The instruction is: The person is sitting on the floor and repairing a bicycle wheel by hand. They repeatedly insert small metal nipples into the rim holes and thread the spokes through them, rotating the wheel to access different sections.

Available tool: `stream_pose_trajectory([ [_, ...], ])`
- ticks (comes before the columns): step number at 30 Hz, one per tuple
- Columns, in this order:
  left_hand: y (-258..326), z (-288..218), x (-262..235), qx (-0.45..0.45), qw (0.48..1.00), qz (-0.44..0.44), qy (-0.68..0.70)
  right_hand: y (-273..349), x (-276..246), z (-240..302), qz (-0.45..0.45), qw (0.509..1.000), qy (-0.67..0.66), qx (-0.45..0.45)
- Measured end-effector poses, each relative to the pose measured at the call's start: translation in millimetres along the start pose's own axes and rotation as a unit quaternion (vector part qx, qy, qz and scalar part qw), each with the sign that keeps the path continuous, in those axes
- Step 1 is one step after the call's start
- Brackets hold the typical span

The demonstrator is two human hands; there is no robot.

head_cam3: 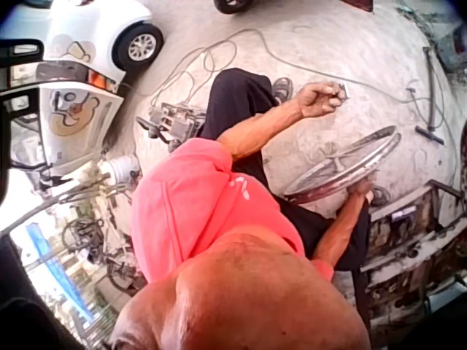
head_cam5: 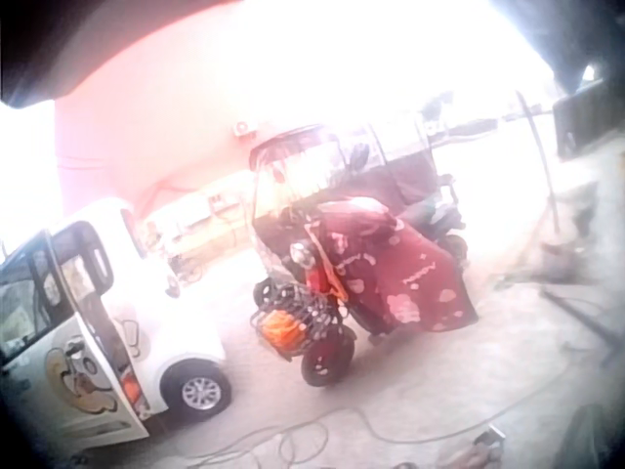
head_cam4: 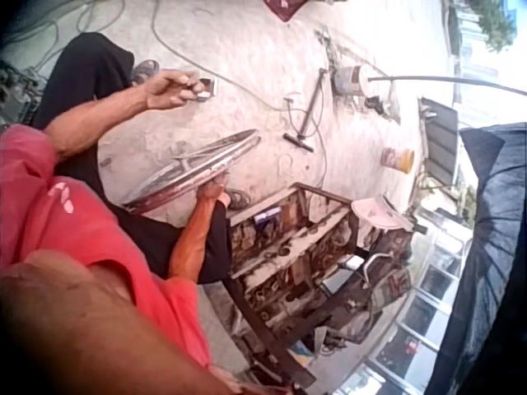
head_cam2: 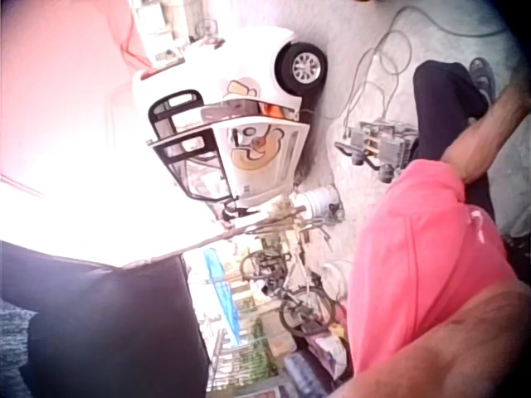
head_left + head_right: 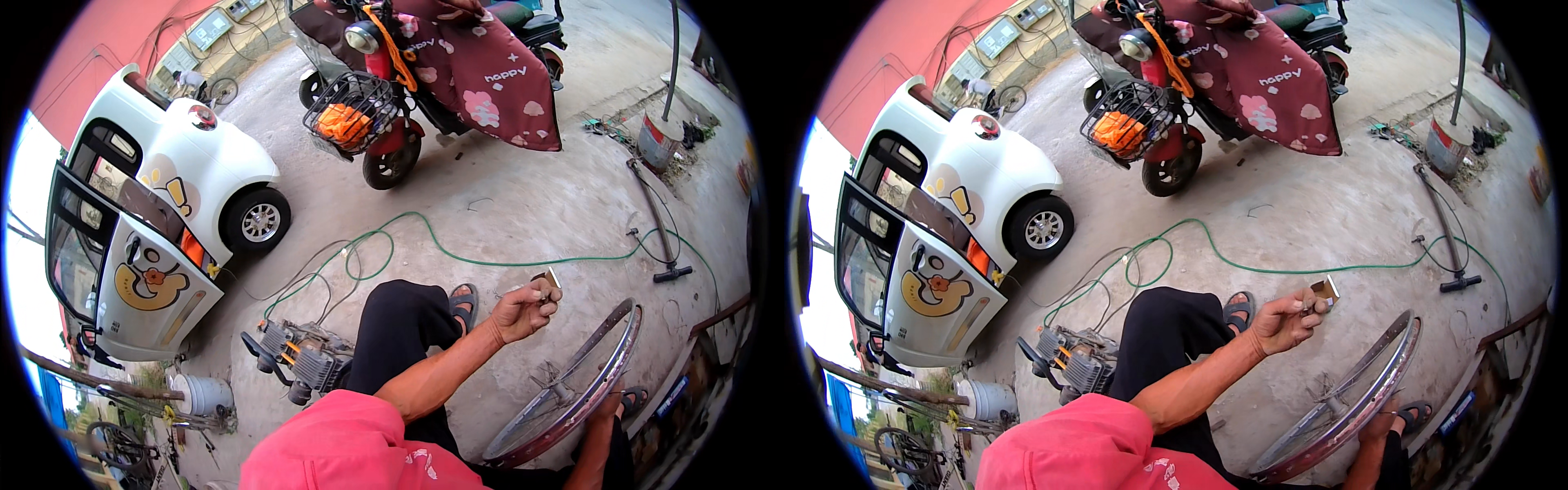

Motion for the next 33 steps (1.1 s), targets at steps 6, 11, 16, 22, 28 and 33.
stream_pose_trajectory([
  [6,-28,0,-22,-0.059,0.962,-0.170,-0.208,12,19,16,-0.001,0.999,-0.014,0.034],
  [11,-36,-15,-4,-0.069,0.865,-0.205,-0.452,8,72,67,-0.002,0.998,0.042,0.050],
  [16,-54,26,7,-0.101,0.908,-0.186,-0.361,16,70,60,0.015,0.994,-0.035,0.107],
  [22,-73,54,34,-0.120,0.910,-0.171,-0.359,23,77,65,-0.001,0.993,-0.026,0.113],
  [28,-73,74,48,-0.143,0.915,-0.123,-0.357,19,74,70,-0.038,0.995,-0.026,0.094],
  [33,-79,97,58,-0.140,0.918,-0.098,-0.358,6,64,70,-0.073,0.991,-0.077,0.081],
])
Point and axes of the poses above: each hand's wrist, its own y-axis away from the middle knuckle, its own x-axis out of the palm, z = x × y, the point moved 10 cm from there along -y, towards the middle knuckle, and after that the axes turned 13 degrees about -z, right-handed, at the moved point
